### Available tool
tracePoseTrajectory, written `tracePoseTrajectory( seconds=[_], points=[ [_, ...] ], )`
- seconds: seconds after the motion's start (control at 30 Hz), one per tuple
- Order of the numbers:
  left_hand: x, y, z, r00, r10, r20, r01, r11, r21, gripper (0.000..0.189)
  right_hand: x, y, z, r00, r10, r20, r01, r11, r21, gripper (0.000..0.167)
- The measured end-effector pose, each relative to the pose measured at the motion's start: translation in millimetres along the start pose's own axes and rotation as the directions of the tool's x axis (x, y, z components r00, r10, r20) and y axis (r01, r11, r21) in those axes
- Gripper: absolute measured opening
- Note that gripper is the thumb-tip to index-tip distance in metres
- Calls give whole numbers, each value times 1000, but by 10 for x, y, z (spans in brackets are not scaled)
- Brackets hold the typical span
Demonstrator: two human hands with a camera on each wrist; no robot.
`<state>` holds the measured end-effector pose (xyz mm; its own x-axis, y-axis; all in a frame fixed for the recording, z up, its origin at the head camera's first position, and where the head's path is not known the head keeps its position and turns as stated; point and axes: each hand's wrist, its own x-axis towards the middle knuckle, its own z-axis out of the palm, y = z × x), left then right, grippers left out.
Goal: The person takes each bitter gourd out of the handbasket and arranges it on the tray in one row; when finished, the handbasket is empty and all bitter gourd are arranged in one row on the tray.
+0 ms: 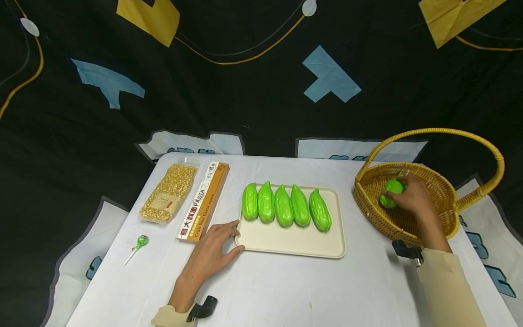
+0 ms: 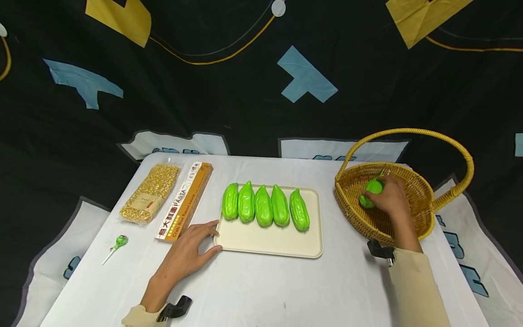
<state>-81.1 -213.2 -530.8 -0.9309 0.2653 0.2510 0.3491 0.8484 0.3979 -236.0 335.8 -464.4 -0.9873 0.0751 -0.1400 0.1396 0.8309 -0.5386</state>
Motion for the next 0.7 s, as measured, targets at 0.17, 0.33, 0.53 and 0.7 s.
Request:
tracePoseTrajectory(
  seconds=[0.17, 0.33, 0.53, 0.7],
  points=[
    [-3, -9, 6, 1000, 1, -5, -1, 1000, 1, 37, -33, 16, 1, 999, -25, 32, 25, 1000, -7, 81],
    [3, -11, 10, 1000, 8, -13, -8, 1000, -5, 36, -61, 3, 18, 998, -50, 45, 50, 999, -2, 81],
    [1, -12, 14, 1000, 7, -11, -7, 1000, -4, 36, -119, -20, 47, 997, -75, 10, 74, 997, 34, 79],
    [0, -7, 10, 1000, 3, -8, -3, 1000, -8, 37, -198, -78, -6, 995, -91, -37, 93, 993, 69, 80]
  ],
)
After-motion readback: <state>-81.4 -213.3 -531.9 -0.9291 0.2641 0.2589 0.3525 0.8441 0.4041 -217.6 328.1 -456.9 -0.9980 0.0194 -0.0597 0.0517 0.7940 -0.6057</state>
